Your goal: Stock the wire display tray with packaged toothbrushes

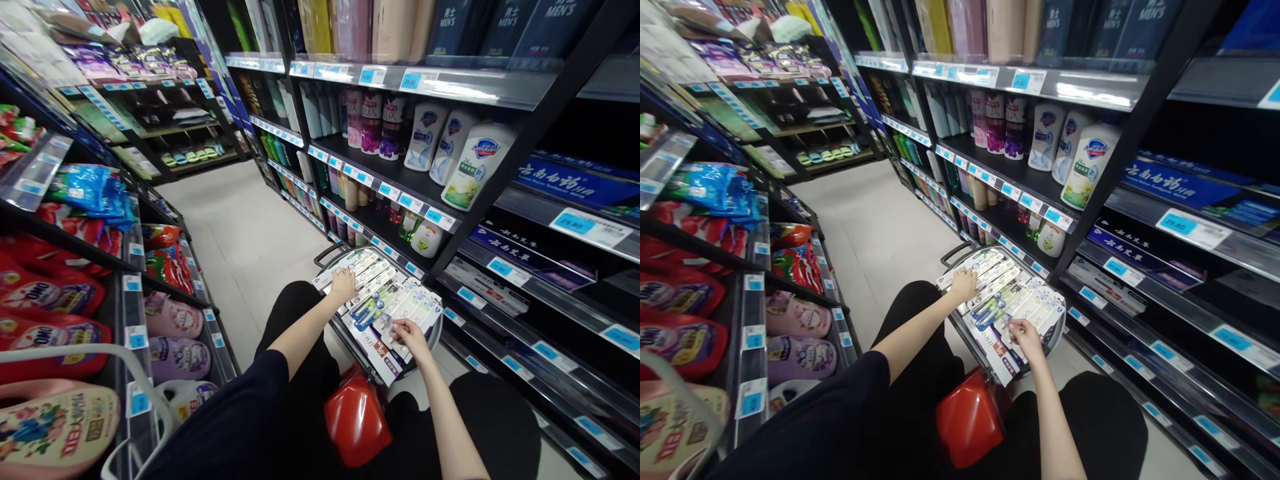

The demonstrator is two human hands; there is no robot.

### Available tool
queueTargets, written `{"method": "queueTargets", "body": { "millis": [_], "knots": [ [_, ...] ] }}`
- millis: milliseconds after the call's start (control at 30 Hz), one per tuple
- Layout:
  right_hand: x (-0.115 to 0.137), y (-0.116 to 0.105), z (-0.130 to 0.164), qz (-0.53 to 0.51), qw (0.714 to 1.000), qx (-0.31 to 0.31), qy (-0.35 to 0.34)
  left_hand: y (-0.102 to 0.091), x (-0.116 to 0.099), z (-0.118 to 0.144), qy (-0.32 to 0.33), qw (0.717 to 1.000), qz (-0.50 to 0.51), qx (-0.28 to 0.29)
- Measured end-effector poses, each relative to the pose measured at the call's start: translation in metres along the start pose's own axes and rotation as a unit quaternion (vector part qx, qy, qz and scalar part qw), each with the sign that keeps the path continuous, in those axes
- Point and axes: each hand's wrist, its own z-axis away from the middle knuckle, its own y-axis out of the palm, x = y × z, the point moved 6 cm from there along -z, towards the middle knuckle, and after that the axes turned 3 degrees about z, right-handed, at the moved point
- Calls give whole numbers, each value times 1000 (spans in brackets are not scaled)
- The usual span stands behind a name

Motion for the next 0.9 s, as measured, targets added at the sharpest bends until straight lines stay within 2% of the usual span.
{"method": "queueTargets", "body": {
  "millis": [267, 567, 767, 900],
  "knots": [
    [1, 2, 0, -1, 1000, 4, 0, -1, -2, -3, 16, 1000, -15, 22],
    [4, 2, 2, 3, 1000, 9, 8, -8, -4, 0, 33, 999, 5, 7],
    [6, 3, 3, 5, 1000, 7, 10, -8, -10, 5, 81, 996, 24, 2],
    [6, 2, 4, 4, 1000, 4, 9, 2, -12, 11, 126, 992, 26, 3]
  ]
}}
